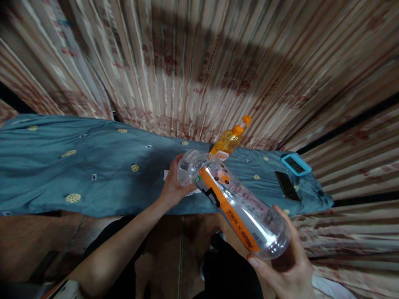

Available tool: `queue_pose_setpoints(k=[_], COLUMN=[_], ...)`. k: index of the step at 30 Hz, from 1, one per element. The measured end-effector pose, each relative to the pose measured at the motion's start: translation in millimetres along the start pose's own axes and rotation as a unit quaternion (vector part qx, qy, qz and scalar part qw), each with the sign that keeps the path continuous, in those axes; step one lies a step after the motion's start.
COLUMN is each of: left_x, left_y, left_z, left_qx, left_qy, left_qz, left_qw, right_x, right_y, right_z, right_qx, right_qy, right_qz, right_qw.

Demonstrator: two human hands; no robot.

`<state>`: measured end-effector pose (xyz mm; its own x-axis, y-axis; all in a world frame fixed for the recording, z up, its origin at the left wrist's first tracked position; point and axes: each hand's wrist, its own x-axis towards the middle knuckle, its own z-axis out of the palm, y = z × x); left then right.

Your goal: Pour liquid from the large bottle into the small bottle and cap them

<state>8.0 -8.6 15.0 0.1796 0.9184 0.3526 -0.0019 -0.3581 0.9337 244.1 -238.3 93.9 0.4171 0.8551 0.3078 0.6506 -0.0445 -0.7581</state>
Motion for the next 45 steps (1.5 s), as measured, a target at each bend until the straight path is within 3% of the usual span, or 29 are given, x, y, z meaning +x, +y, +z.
queue_pose_setpoints(k=[16, 36, 45], left_x=[1, 0, 1], left_y=[1, 0, -1], left_z=[-0.4, -1.0, 0.2], left_qx=[0.002, -0.007, 0.004], left_qy=[-0.002, -0.004, 0.003], left_qz=[0.008, 0.010, 0.011], left_qw=[1.000, 1.000, 1.000], right_x=[1, 2, 1], right_y=[-6, -16, -8], right_z=[5, 13, 6], right_qx=[0.010, 0.020, 0.003], right_qy=[0.002, 0.047, 0.021], right_qz=[-0.015, -0.008, -0.012], right_qw=[1.000, 0.999, 1.000])
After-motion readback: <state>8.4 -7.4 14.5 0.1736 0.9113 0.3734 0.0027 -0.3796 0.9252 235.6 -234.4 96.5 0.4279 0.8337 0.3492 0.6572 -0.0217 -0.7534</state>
